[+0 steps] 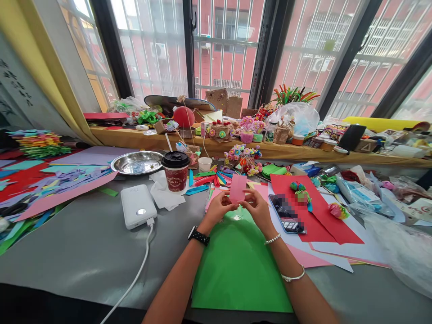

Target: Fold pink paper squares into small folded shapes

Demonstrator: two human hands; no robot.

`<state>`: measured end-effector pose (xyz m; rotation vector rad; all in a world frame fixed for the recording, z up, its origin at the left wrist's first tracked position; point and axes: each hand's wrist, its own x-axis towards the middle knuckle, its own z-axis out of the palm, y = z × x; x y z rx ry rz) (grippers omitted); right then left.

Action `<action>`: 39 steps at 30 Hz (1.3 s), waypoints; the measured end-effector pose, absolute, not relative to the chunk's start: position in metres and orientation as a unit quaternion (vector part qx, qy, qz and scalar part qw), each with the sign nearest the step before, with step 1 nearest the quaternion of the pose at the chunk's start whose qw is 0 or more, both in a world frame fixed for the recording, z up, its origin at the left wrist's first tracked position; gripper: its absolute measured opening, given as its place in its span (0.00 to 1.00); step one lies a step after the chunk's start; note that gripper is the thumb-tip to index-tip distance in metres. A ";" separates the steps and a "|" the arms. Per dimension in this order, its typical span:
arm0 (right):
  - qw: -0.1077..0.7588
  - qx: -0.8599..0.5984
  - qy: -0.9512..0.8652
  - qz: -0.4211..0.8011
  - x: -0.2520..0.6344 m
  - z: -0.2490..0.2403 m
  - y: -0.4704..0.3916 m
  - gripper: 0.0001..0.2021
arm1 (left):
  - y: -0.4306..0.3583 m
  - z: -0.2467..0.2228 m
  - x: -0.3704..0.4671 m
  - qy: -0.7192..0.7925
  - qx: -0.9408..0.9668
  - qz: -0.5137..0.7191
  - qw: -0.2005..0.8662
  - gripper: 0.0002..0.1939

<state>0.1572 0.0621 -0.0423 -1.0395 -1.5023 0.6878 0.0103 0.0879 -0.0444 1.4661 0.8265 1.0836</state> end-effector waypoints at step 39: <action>0.451 -0.483 -0.669 0.339 0.155 -0.041 0.062 0.14 | 0.085 -0.034 0.008 0.329 0.532 0.482 0.613 0.28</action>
